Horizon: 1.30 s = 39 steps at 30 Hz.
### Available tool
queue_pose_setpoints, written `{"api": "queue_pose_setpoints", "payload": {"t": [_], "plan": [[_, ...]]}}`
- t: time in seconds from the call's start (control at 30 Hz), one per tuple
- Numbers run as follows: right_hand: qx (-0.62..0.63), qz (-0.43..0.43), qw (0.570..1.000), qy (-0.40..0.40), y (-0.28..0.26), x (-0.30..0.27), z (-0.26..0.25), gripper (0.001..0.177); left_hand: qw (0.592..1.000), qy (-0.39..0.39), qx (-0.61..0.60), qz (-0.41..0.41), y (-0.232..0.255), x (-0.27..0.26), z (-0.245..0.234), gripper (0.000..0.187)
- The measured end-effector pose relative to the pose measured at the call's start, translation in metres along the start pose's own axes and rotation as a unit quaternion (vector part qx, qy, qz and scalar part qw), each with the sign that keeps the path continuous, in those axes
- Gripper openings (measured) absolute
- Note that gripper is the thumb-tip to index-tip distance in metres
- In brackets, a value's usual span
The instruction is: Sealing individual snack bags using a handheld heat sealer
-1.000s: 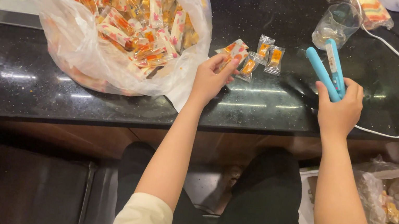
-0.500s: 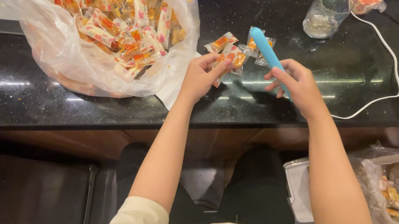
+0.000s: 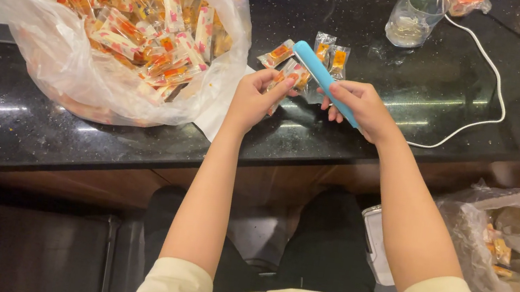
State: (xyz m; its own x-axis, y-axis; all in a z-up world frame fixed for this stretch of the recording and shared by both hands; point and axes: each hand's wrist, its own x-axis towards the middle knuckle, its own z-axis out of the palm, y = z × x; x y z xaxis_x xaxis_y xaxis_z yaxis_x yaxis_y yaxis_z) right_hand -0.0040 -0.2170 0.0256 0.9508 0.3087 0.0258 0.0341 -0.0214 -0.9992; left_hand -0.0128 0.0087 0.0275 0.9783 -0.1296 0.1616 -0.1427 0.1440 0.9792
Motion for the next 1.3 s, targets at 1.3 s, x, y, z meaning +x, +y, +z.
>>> {"api": "queue_pose_setpoints", "payload": {"t": [1.3], "plan": [[-0.044, 0.029, 0.998, -0.024, -0.002, -0.001, 0.005, 0.023, 0.983, 0.02, 0.182, 0.01, -0.037, 0.01, -0.003, 0.016]]}}
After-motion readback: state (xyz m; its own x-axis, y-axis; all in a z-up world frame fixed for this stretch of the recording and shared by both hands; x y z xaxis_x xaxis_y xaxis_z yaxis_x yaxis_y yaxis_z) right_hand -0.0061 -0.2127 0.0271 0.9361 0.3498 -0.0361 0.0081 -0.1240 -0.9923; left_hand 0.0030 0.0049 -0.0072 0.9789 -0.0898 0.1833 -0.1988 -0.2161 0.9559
